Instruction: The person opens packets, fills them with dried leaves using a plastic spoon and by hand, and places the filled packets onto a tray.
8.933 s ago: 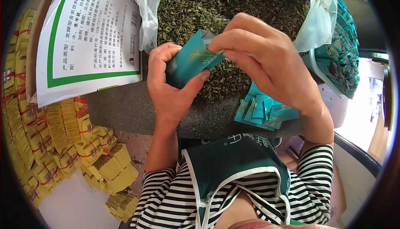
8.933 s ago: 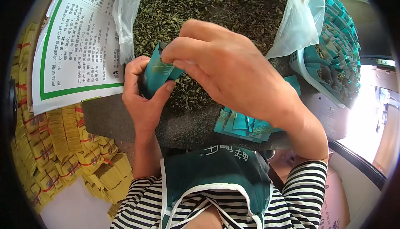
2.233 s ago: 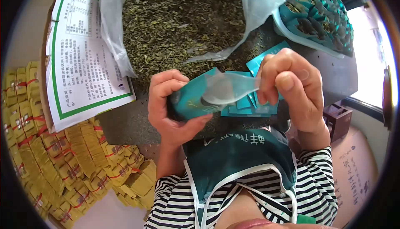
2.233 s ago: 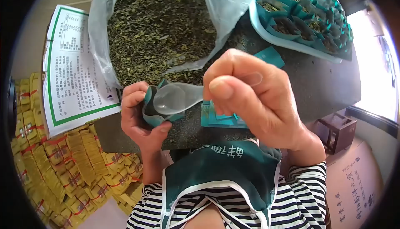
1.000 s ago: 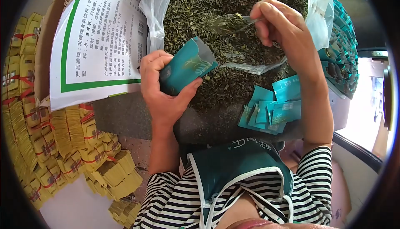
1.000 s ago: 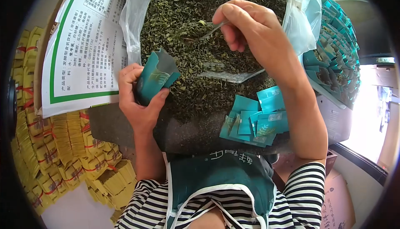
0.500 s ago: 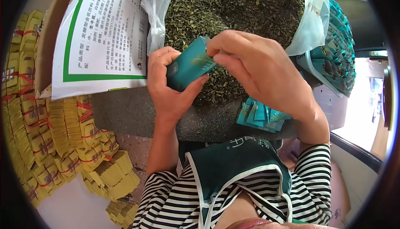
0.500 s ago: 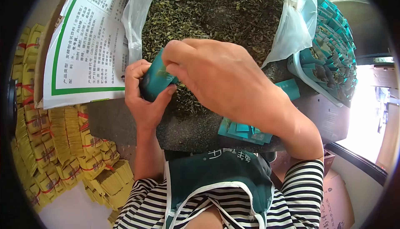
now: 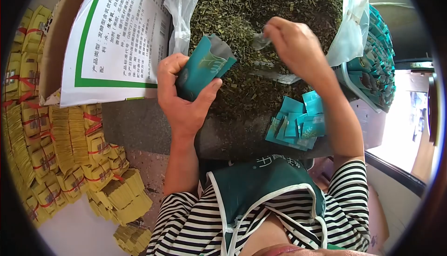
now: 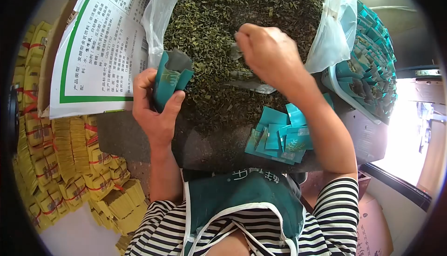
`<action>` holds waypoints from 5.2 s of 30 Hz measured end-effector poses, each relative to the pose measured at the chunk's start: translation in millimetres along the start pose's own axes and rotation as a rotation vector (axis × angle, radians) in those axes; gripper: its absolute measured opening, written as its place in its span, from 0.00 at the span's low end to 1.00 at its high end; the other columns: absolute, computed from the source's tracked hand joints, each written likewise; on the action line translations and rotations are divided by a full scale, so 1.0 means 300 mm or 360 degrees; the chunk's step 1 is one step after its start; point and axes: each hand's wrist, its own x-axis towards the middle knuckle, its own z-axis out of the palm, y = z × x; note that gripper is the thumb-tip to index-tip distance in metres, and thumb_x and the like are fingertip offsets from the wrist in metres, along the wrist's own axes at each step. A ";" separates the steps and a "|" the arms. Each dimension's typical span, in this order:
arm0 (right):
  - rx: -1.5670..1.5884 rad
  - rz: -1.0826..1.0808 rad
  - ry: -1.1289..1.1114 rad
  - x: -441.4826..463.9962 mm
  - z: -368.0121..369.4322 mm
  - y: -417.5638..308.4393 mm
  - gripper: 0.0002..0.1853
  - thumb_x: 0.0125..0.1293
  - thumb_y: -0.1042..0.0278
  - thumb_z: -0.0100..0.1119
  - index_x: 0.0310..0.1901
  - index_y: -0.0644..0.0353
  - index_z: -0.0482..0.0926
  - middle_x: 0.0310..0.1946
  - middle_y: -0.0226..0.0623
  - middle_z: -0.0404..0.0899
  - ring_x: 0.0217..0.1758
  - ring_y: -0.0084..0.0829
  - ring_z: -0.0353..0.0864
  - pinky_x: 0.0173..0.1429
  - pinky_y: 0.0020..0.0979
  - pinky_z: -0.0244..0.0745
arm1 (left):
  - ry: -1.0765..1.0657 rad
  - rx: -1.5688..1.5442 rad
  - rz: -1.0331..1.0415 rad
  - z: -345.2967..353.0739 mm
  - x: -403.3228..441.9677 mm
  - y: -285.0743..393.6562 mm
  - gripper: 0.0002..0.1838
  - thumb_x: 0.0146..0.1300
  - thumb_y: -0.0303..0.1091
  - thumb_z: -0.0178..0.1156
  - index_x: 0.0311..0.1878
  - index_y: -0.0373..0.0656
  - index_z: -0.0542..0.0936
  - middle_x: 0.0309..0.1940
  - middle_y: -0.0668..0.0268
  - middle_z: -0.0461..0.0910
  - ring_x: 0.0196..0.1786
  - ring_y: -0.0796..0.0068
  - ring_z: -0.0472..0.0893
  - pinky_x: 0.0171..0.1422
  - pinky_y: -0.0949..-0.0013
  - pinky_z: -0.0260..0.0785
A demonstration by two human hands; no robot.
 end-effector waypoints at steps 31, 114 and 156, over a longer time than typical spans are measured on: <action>0.1080 0.0177 -0.0553 0.016 -0.126 -0.120 0.16 0.78 0.58 0.48 0.39 0.59 0.80 0.21 0.21 0.69 0.24 0.12 0.67 0.28 0.19 0.62 | -0.0119 0.0420 0.0228 0.028 0.011 0.018 0.27 0.45 0.31 0.79 0.47 0.37 0.76 0.46 0.54 0.76 0.49 0.56 0.77 0.56 0.58 0.70; 0.0870 0.0377 0.1379 -0.974 -0.705 0.717 0.10 0.74 0.72 0.57 0.53 0.62 0.81 0.34 0.23 0.78 0.31 0.11 0.70 0.34 0.17 0.62 | -0.1609 0.0606 0.2052 1.194 -0.041 0.592 0.19 0.66 0.29 0.54 0.58 0.39 0.82 0.64 0.65 0.77 0.73 0.61 0.68 0.81 0.50 0.51; 0.0234 0.1045 0.1682 -1.019 -0.493 0.601 0.13 0.76 0.62 0.56 0.56 0.57 0.81 0.36 0.25 0.76 0.38 0.17 0.74 0.43 0.23 0.72 | -0.1530 0.1206 0.0815 0.766 -0.187 0.309 0.33 0.48 0.38 0.76 0.57 0.38 0.78 0.50 0.58 0.79 0.48 0.56 0.80 0.48 0.57 0.73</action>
